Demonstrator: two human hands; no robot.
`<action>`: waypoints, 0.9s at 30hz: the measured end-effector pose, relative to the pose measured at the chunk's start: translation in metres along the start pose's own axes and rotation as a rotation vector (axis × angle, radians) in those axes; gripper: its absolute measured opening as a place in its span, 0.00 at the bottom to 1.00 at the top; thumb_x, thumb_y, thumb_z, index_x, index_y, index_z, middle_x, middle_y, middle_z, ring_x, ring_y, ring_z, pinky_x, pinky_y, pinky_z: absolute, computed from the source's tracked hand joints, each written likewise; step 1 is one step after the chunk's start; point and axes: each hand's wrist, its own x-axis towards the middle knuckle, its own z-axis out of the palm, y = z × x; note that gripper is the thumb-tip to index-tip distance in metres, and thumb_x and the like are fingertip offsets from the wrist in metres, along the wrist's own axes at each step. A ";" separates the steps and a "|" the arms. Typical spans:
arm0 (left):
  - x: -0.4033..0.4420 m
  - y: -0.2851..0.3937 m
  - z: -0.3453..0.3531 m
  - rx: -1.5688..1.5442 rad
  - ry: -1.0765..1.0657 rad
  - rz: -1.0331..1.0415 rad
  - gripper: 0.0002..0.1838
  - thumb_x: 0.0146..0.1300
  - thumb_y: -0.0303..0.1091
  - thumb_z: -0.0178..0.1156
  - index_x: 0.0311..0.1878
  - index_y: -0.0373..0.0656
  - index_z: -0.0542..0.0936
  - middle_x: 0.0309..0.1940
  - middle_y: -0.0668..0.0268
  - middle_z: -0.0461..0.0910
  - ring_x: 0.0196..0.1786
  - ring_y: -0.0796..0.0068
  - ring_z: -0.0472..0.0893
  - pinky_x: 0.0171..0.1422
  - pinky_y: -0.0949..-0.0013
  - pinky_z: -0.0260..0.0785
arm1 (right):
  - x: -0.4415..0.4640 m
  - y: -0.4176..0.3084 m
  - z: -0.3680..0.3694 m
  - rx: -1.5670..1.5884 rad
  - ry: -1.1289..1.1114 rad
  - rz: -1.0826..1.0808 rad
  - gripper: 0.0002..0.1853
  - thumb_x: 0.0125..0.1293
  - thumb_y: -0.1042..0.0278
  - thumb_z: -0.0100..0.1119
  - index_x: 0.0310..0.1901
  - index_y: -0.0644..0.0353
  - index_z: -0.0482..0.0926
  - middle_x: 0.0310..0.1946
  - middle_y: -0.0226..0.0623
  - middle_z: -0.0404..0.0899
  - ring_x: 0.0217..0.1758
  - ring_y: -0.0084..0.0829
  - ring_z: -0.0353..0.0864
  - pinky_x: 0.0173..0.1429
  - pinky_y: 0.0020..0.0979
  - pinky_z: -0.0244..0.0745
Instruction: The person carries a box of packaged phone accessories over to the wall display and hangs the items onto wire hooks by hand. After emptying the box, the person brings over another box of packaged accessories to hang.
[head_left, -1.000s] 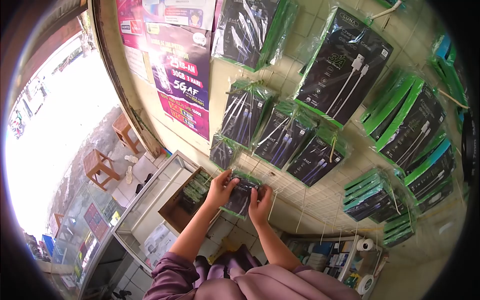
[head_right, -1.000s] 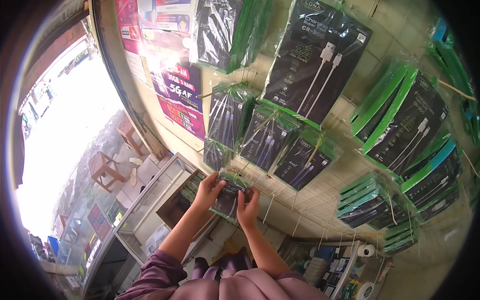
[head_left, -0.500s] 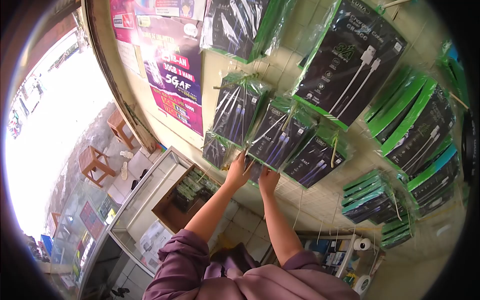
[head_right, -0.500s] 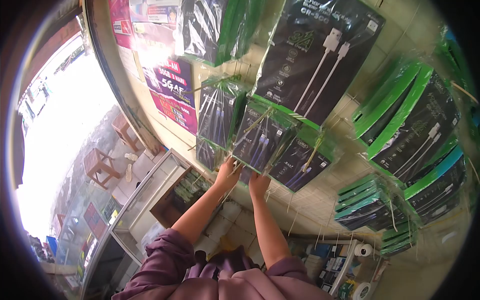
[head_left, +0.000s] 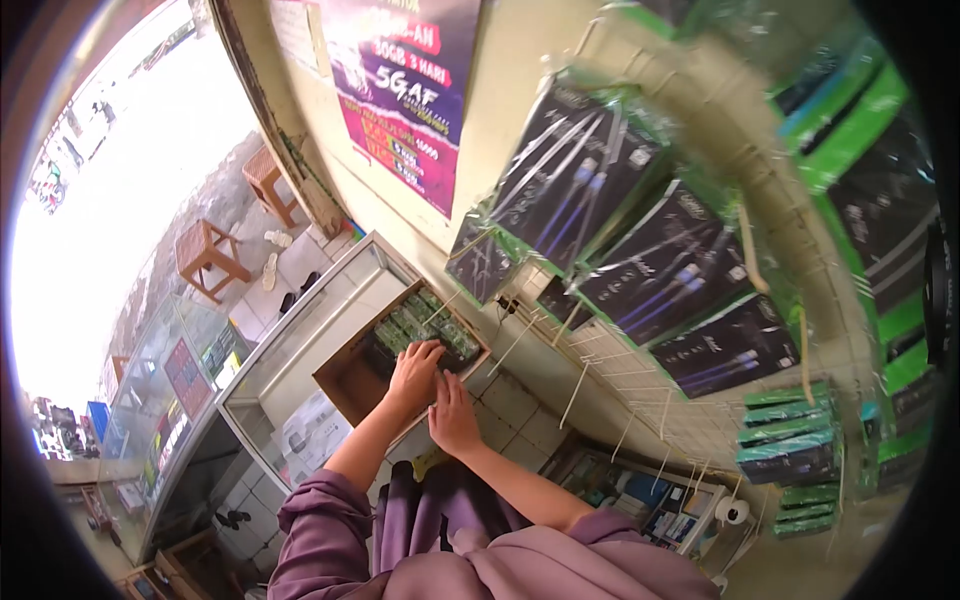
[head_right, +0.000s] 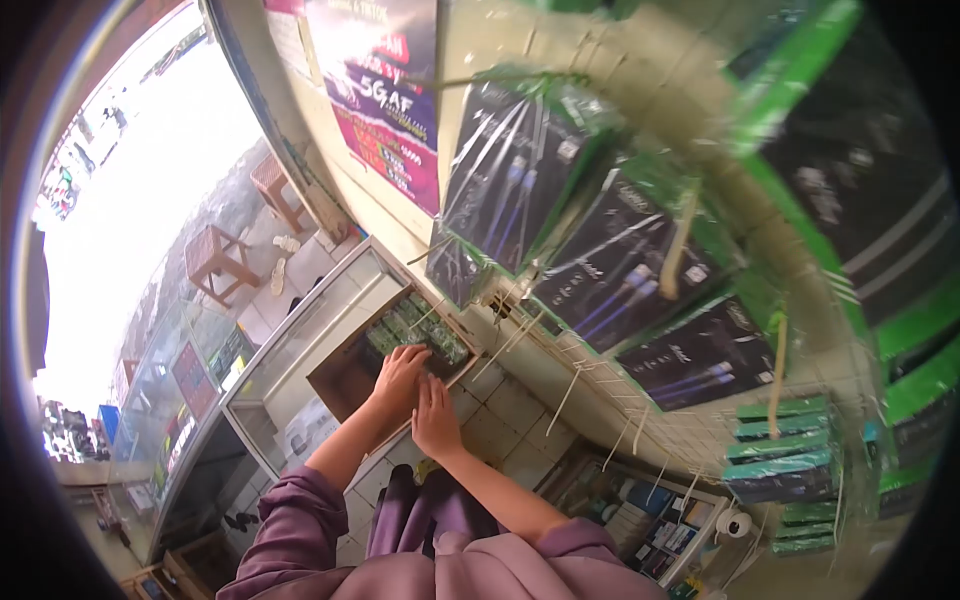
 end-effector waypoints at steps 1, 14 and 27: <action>0.005 -0.007 0.005 0.034 -0.079 -0.042 0.30 0.59 0.27 0.59 0.67 0.46 0.72 0.69 0.62 0.68 0.74 0.57 0.62 0.73 0.52 0.58 | 0.004 0.013 0.020 -0.086 -0.047 0.034 0.37 0.64 0.70 0.56 0.73 0.71 0.55 0.70 0.59 0.60 0.75 0.56 0.58 0.77 0.48 0.56; 0.005 -0.065 0.080 0.427 -0.112 0.057 0.26 0.65 0.33 0.55 0.68 0.57 0.72 0.61 0.71 0.73 0.72 0.64 0.64 0.79 0.39 0.41 | 0.051 0.074 0.087 -0.529 -0.078 0.257 0.35 0.58 0.61 0.69 0.65 0.63 0.66 0.50 0.39 0.72 0.57 0.40 0.72 0.61 0.46 0.66; -0.038 -0.048 -0.024 -0.492 -0.051 -0.149 0.25 0.46 0.26 0.75 0.51 0.45 0.81 0.44 0.64 0.85 0.50 0.57 0.83 0.60 0.59 0.73 | 0.028 0.026 0.020 0.281 0.038 0.064 0.19 0.56 0.67 0.72 0.47 0.57 0.74 0.44 0.37 0.81 0.48 0.39 0.81 0.60 0.42 0.71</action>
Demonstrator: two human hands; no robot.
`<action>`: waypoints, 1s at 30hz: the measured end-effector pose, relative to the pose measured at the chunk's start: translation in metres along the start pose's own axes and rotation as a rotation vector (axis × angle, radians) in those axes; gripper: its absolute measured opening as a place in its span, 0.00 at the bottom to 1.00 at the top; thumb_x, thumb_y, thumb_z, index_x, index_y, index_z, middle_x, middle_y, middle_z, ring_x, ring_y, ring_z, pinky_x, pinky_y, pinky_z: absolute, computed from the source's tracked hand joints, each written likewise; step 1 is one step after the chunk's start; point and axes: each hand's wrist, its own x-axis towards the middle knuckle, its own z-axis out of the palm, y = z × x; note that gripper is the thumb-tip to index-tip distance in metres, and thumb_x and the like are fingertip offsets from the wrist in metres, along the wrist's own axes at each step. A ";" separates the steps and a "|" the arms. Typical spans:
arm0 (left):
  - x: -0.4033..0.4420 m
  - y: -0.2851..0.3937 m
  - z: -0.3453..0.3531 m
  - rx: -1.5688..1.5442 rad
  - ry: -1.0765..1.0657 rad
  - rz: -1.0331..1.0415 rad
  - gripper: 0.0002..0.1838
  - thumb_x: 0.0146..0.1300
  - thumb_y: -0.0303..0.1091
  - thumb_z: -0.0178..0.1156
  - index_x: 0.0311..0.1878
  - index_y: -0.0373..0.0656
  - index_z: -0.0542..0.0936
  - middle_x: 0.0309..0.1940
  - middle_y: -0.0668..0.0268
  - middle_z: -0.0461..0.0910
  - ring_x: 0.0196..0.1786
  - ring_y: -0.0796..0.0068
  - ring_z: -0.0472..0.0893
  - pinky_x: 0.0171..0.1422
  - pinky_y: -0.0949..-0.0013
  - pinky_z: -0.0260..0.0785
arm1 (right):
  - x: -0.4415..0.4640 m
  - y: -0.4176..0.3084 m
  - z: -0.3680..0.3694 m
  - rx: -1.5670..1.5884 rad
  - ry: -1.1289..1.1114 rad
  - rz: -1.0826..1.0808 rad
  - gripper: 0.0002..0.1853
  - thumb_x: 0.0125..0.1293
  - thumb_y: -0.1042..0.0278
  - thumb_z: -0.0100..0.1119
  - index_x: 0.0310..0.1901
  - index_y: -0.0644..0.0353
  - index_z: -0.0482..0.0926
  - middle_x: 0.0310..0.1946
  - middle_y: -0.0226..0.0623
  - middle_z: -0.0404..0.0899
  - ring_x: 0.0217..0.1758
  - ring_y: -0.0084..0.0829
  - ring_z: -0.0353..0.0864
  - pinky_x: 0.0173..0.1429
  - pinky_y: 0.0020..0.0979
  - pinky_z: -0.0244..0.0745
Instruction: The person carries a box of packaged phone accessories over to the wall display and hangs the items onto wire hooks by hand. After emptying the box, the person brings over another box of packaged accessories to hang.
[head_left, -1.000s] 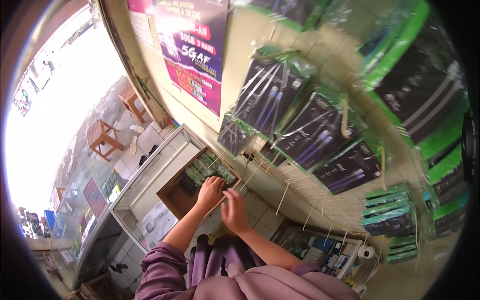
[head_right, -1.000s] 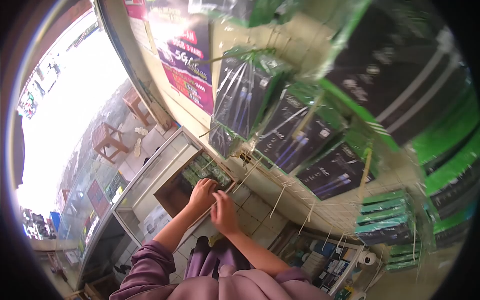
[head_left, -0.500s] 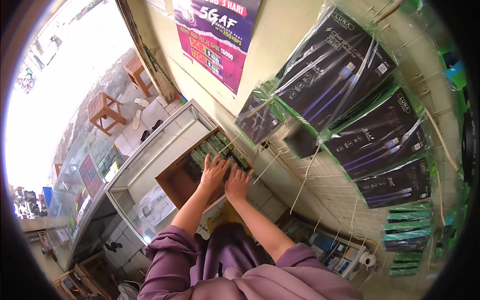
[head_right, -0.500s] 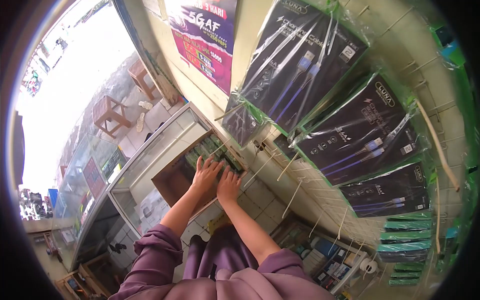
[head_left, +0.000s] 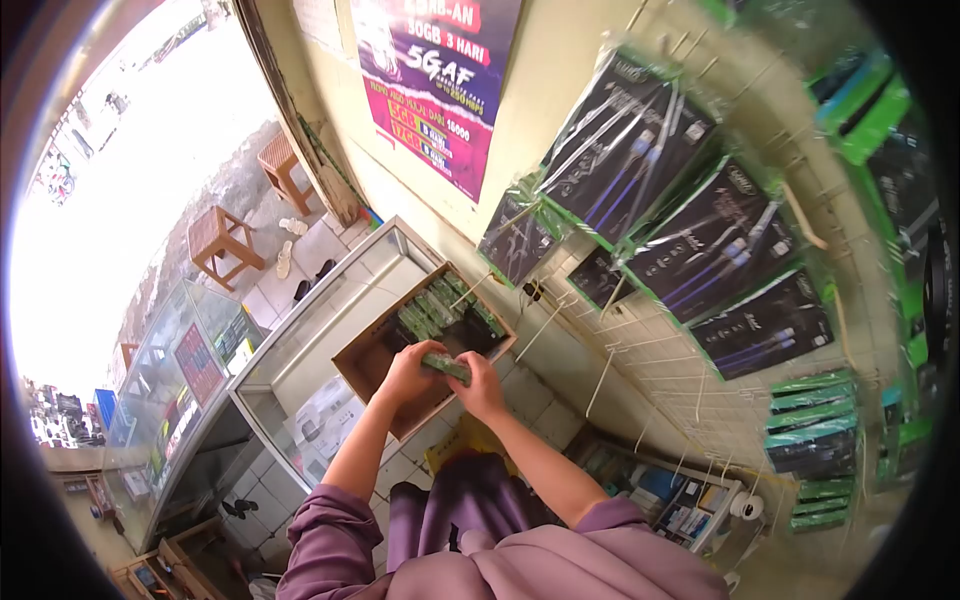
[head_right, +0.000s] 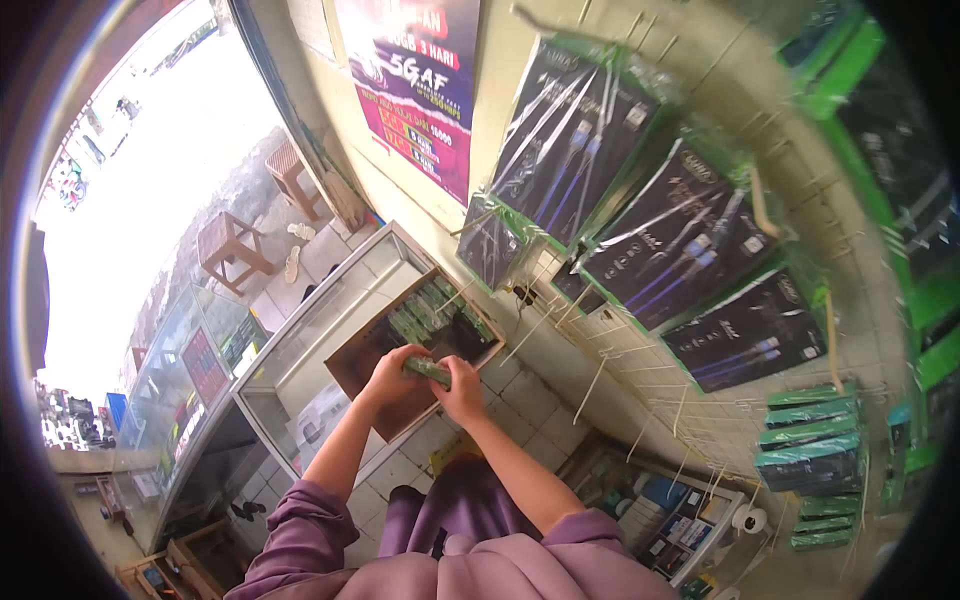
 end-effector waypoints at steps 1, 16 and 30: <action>-0.004 0.005 -0.009 0.005 0.005 0.016 0.25 0.46 0.26 0.75 0.51 0.45 0.81 0.44 0.64 0.85 0.50 0.57 0.83 0.60 0.59 0.73 | -0.001 -0.010 -0.016 0.226 -0.008 0.016 0.19 0.57 0.69 0.72 0.48 0.58 0.75 0.45 0.38 0.82 0.46 0.41 0.82 0.56 0.38 0.74; -0.009 0.158 0.002 -0.963 -0.031 -0.005 0.20 0.68 0.30 0.65 0.60 0.38 0.74 0.47 0.63 0.83 0.48 0.80 0.80 0.49 0.73 0.75 | -0.055 -0.116 -0.134 0.486 0.444 0.128 0.10 0.70 0.70 0.64 0.46 0.62 0.73 0.31 0.23 0.74 0.30 0.12 0.68 0.32 0.19 0.63; 0.023 0.228 0.007 -0.794 0.051 0.203 0.14 0.68 0.32 0.66 0.51 0.39 0.75 0.40 0.70 0.81 0.44 0.83 0.78 0.47 0.75 0.72 | -0.032 -0.118 -0.178 0.559 0.663 -0.014 0.11 0.70 0.70 0.63 0.48 0.65 0.75 0.33 0.31 0.81 0.34 0.15 0.77 0.34 0.20 0.72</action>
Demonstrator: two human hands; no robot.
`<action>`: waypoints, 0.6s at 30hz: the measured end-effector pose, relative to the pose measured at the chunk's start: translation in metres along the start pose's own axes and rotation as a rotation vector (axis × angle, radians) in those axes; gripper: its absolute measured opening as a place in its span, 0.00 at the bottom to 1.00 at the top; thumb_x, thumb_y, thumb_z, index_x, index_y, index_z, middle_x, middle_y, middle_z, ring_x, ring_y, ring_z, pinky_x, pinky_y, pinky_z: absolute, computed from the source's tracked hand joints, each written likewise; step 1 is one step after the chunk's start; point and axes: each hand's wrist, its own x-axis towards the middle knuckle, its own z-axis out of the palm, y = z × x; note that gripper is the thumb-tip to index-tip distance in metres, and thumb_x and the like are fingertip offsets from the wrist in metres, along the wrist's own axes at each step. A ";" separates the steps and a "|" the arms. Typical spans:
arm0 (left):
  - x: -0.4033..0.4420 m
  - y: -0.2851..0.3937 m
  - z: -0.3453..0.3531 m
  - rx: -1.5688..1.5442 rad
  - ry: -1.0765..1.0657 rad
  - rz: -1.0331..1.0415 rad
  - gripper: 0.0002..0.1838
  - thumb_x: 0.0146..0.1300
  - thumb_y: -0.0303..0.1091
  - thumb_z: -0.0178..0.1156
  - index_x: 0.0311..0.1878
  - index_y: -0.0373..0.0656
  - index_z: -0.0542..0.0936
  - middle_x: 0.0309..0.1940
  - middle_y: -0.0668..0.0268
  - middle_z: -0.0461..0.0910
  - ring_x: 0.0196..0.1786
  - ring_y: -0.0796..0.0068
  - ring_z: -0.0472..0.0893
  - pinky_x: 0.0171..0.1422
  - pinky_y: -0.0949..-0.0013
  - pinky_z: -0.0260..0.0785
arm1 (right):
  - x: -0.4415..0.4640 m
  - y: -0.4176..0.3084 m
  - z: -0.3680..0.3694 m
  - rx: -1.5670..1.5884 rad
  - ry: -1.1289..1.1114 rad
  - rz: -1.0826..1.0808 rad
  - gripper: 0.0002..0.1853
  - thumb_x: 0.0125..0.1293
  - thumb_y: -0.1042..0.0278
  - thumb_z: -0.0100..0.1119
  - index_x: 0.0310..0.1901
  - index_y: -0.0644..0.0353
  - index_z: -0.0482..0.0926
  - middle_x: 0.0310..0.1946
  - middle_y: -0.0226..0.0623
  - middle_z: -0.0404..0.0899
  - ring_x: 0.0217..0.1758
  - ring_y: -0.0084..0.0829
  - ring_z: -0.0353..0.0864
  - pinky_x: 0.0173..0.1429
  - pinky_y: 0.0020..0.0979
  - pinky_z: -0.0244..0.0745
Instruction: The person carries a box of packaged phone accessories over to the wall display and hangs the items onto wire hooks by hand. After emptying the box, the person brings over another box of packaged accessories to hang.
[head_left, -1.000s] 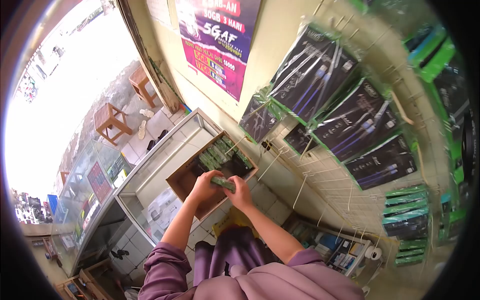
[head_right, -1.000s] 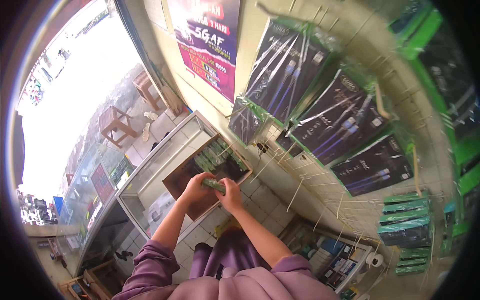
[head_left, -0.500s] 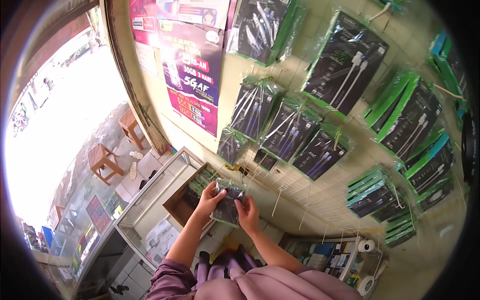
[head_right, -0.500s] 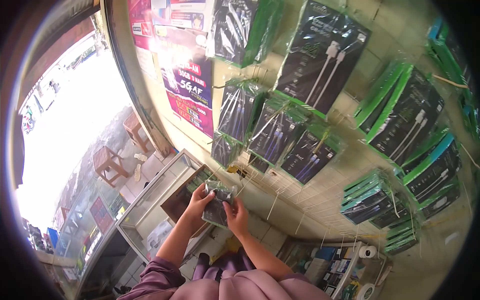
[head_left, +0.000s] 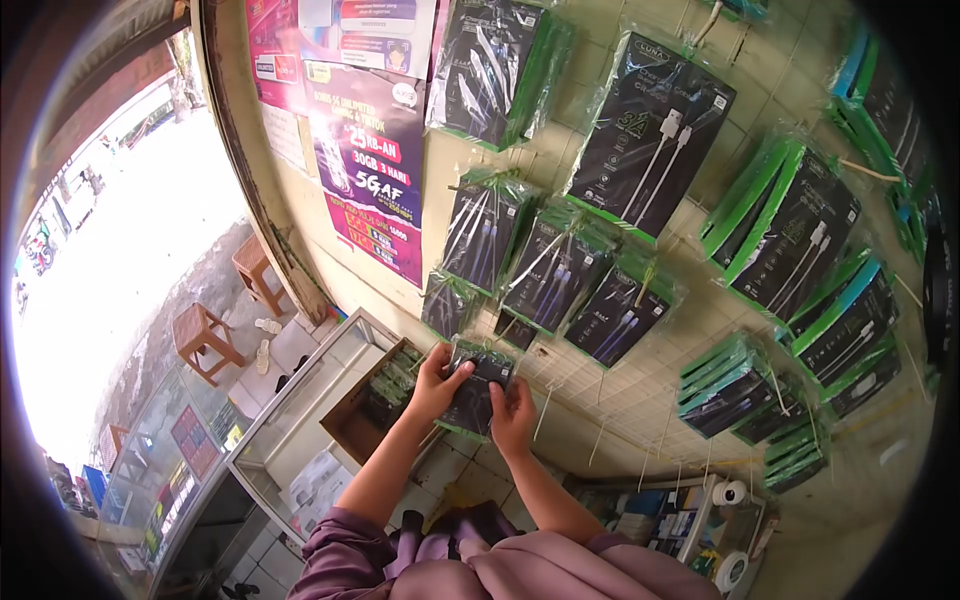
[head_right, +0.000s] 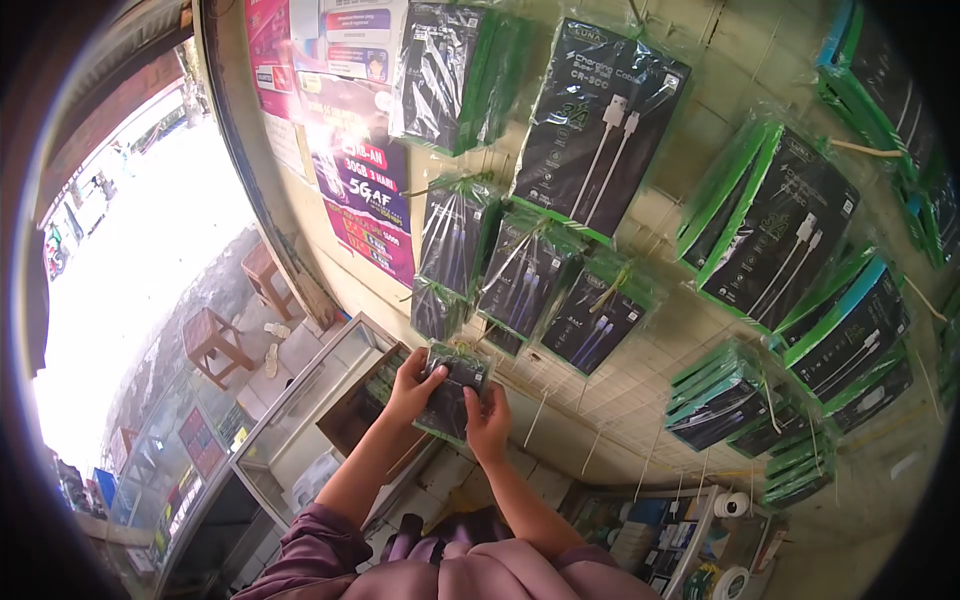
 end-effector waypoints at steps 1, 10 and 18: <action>0.001 -0.002 0.001 -0.005 0.005 0.001 0.14 0.68 0.33 0.66 0.51 0.39 0.75 0.39 0.70 0.81 0.43 0.83 0.78 0.46 0.75 0.72 | 0.001 0.002 0.000 0.006 0.005 0.021 0.10 0.70 0.70 0.63 0.47 0.65 0.75 0.33 0.31 0.81 0.34 0.15 0.77 0.34 0.20 0.72; 0.009 -0.014 0.004 0.014 0.006 -0.011 0.16 0.68 0.33 0.66 0.53 0.37 0.75 0.42 0.70 0.80 0.45 0.83 0.78 0.48 0.76 0.72 | 0.008 0.014 -0.012 -0.031 -0.053 0.151 0.10 0.72 0.72 0.60 0.50 0.65 0.73 0.41 0.34 0.82 0.44 0.19 0.81 0.46 0.23 0.75; 0.005 -0.017 0.004 -0.077 -0.051 -0.016 0.16 0.69 0.33 0.65 0.55 0.37 0.76 0.45 0.70 0.80 0.49 0.83 0.77 0.53 0.75 0.71 | 0.005 0.006 -0.019 -0.105 -0.092 0.050 0.12 0.71 0.72 0.61 0.52 0.66 0.73 0.43 0.38 0.83 0.44 0.23 0.84 0.44 0.24 0.78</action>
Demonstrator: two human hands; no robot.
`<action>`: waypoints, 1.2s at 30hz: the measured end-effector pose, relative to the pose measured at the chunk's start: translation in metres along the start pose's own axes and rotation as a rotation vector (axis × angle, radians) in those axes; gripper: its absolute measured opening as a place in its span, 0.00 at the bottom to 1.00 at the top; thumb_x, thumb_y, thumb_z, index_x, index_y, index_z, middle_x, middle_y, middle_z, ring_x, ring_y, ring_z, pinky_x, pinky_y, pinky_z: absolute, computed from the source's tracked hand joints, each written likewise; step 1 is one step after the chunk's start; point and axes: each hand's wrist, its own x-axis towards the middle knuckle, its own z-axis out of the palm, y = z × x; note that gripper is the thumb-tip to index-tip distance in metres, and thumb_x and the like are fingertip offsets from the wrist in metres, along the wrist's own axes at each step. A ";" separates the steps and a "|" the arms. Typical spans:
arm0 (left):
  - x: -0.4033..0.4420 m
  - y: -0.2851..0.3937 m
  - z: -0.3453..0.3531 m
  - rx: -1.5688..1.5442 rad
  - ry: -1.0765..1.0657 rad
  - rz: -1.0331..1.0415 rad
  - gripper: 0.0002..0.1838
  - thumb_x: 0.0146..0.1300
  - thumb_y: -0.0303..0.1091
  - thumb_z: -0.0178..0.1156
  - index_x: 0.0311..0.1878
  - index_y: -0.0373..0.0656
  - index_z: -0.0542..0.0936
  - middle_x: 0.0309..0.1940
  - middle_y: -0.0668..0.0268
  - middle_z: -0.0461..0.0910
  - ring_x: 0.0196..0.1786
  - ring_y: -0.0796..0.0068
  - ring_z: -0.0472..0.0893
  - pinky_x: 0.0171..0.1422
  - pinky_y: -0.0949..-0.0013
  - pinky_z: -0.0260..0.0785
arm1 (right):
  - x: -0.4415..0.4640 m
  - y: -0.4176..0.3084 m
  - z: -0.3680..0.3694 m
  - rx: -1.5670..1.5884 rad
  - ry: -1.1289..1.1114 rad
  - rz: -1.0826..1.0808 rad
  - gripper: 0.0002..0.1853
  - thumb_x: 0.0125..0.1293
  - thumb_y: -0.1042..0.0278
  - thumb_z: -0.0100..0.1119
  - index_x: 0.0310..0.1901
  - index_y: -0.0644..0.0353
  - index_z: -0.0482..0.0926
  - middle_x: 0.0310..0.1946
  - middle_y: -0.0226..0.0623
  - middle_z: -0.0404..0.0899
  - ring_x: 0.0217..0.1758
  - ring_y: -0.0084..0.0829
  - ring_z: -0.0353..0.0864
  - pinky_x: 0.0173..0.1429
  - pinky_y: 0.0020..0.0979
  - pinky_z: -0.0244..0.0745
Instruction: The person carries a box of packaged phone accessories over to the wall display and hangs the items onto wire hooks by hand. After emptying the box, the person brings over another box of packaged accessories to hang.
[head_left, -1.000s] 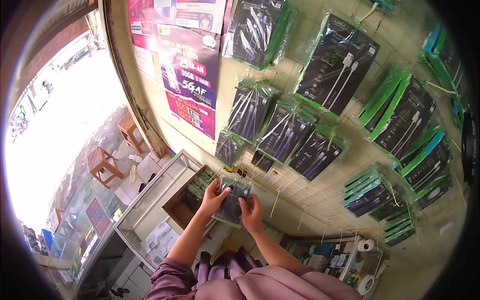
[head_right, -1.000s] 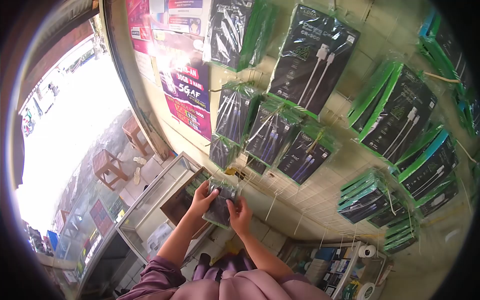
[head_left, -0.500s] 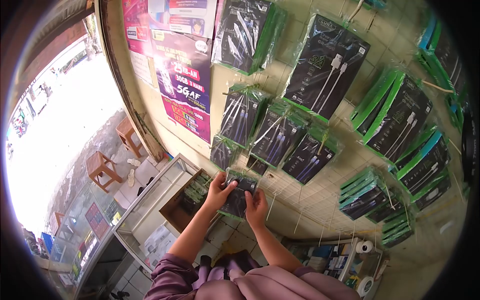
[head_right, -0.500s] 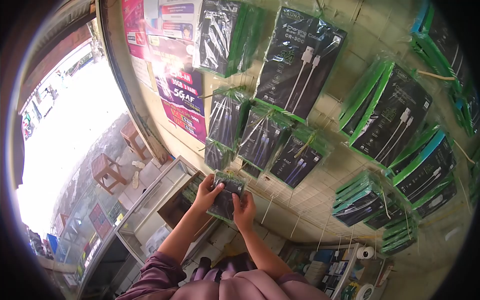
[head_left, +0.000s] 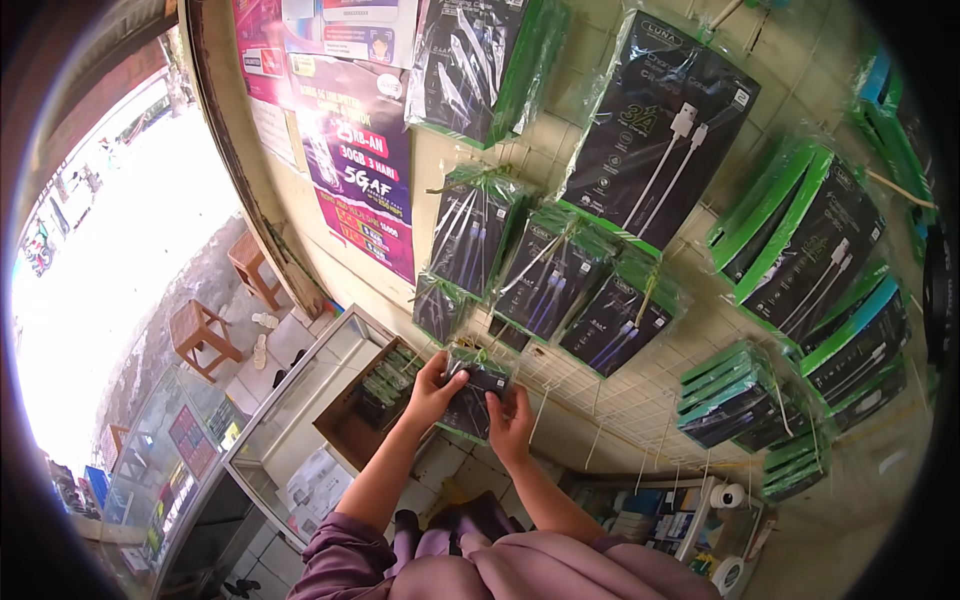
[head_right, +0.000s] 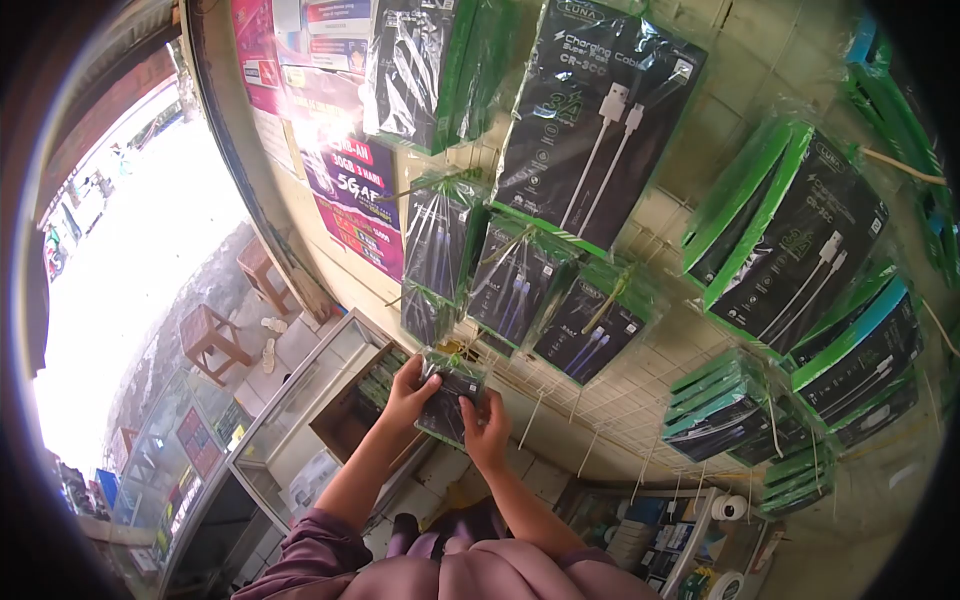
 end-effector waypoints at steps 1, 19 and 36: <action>0.001 0.001 0.001 0.006 0.002 0.001 0.17 0.69 0.33 0.65 0.55 0.37 0.76 0.45 0.69 0.80 0.49 0.83 0.77 0.53 0.75 0.71 | 0.001 -0.001 0.001 0.026 0.006 0.016 0.12 0.71 0.72 0.61 0.52 0.66 0.73 0.43 0.38 0.83 0.44 0.23 0.84 0.44 0.23 0.78; 0.083 -0.075 0.036 0.478 0.118 0.120 0.28 0.61 0.32 0.69 0.62 0.40 0.70 0.58 0.52 0.76 0.57 0.57 0.79 0.60 0.59 0.73 | 0.094 0.107 -0.019 -0.200 0.293 0.087 0.13 0.71 0.65 0.63 0.48 0.65 0.76 0.38 0.36 0.83 0.37 0.20 0.81 0.33 0.26 0.76; -0.036 -0.162 -0.126 1.501 -0.295 -0.183 0.21 0.59 0.41 0.61 0.55 0.47 0.79 0.60 0.63 0.75 0.68 0.60 0.69 0.68 0.54 0.63 | -0.090 0.156 0.074 -0.880 -0.661 -0.138 0.27 0.63 0.67 0.58 0.64 0.61 0.69 0.63 0.47 0.69 0.67 0.47 0.68 0.66 0.50 0.63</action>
